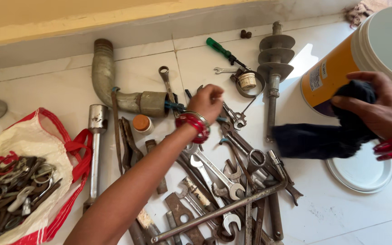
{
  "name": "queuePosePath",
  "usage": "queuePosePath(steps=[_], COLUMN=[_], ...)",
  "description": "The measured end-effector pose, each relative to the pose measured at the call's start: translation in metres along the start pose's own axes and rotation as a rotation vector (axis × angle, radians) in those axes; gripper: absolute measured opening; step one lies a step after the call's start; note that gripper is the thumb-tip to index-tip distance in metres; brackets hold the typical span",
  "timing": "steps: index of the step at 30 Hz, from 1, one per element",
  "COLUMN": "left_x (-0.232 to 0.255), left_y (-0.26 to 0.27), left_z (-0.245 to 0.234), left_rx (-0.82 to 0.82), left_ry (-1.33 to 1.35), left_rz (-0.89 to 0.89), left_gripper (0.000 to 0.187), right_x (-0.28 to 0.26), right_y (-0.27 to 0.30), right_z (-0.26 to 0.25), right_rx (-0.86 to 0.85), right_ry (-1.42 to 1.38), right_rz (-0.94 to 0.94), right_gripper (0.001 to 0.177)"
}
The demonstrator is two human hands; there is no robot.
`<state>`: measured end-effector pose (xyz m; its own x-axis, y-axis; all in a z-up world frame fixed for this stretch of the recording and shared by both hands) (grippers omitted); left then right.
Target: The person sits on a tiled floor and wipes various metal hardware items, including bolts, nuts, and wrenches, with a dark cloth. They pick up each item individually, wipe it, and place it into a large woven bag.
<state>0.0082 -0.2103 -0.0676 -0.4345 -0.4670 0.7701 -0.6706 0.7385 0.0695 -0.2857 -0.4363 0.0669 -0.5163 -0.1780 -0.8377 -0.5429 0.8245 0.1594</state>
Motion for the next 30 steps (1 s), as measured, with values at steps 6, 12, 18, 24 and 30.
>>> queuePosePath(steps=[6, 12, 18, 24, 30], left_x=[-0.002, 0.052, 0.08, 0.054, 0.039], left_y=[-0.005, -0.047, -0.053, -0.024, -0.027], left_z=[0.007, 0.038, 0.072, 0.087, 0.115], left_rx=[-0.065, -0.039, -0.167, -0.4, -0.329], left_ry=[-0.223, -0.469, -0.732, -0.896, -0.893], left_rz=[0.043, 0.284, 0.415, 0.286, 0.223], left_gripper=[0.026, 0.037, 0.024, 0.042, 0.041], right_x=[0.05, 0.066, 0.054, 0.046, 0.052], right_y=[-0.017, -0.029, -0.005, 0.004, 0.004], right_z=[0.05, 0.116, 0.159, 0.168, 0.172], right_rx=[0.001, 0.026, -0.072, -0.079, -0.059], right_ry=[0.247, 0.17, 0.333, 0.455, 0.457], right_rz=[-0.039, 0.003, -0.255, -0.249, -0.271], right_gripper=[0.05, 0.056, 0.054, 0.046, 0.042])
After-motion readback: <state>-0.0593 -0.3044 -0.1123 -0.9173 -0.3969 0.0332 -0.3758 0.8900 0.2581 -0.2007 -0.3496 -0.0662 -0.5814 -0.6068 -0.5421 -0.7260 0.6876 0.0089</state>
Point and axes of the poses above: each hand's wrist, its own y-axis away from the middle knuckle, its own z-axis out of the palm, x = y × z, the point moved 8 cm from there along -y, towards the middle knuckle, and after that the axes turned 15 degrees about -y, right-handed, at the moved point
